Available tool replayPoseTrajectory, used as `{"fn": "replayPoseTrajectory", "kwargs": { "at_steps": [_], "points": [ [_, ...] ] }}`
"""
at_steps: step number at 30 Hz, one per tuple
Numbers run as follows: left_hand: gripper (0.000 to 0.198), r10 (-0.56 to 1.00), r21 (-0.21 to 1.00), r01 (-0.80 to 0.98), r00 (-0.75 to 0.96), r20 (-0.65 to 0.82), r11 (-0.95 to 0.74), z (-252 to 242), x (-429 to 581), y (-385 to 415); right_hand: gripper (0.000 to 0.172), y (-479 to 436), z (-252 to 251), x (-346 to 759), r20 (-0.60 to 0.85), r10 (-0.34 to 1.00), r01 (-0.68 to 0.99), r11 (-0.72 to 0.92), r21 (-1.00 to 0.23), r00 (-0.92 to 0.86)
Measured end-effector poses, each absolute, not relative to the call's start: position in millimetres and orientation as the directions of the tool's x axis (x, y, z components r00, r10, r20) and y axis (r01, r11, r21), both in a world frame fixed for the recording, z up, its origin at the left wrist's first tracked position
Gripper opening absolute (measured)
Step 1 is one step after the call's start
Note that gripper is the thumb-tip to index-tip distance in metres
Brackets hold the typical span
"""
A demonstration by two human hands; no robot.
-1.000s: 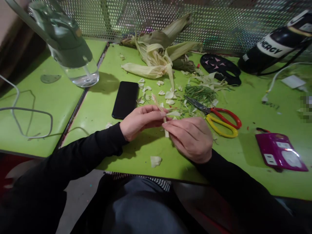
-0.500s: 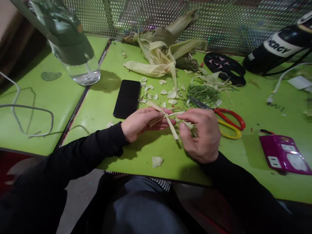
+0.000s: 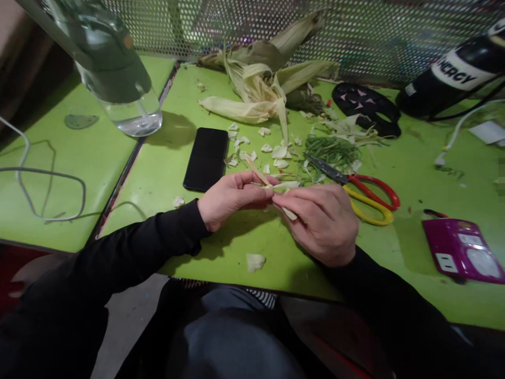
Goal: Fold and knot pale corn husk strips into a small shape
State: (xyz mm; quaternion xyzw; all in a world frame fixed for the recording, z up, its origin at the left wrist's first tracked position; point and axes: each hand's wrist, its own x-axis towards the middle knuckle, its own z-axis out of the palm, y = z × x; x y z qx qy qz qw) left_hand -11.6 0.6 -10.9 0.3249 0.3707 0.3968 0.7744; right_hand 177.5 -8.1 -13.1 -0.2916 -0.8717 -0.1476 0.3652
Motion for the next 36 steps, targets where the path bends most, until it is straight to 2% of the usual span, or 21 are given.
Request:
{"fn": "replayPoseTrajectory", "kwargs": {
  "at_steps": [7,13,15,20,23,26,32,36],
  "points": [
    [0.024,0.841,0.767,-0.406,0.445,-0.309,0.497,-7.8,-14.7,3.1,0.028,-7.3,-13.7,179.3,0.714,0.459,0.632,0.775,-0.031,-0.529],
    [0.009,0.875,0.85,-0.314,0.384,-0.294,0.423,-10.8,-9.7,0.7,0.026,-9.6,-12.3,177.3,0.706,0.416,0.576,0.817,-0.014,-0.573],
    [0.01,0.875,0.867,-0.281,0.388,-0.289,0.411,-10.1,-8.7,0.9,0.022,-8.8,-13.0,176.6,0.703,0.472,0.591,0.801,-0.09,-0.532],
    [0.01,0.852,0.871,-0.264,0.449,-0.271,0.415,-4.8,-11.2,3.8,0.007,-6.3,-13.7,174.3,0.607,0.692,0.561,0.701,-0.44,-0.39],
    [0.011,0.837,0.88,-0.235,0.479,-0.264,0.412,-3.1,-13.8,4.5,0.007,-6.0,-13.2,173.8,0.559,0.734,0.518,0.673,-0.528,-0.385],
    [0.004,0.839,0.872,-0.24,0.465,-0.283,0.427,-2.7,-15.1,4.0,0.006,-5.5,-13.5,174.9,0.571,0.737,0.533,0.666,-0.522,-0.362],
    [0.01,0.821,0.792,-0.313,0.432,-0.374,0.525,-4.1,-14.4,2.7,0.007,-4.3,-14.6,177.6,0.634,0.714,0.601,0.655,-0.458,-0.295],
    [0.01,0.811,0.77,-0.347,0.467,-0.354,0.536,-2.5,-13.2,2.7,0.007,-5.2,-14.4,176.7,0.612,0.741,0.596,0.632,-0.495,-0.277]
  ]
}}
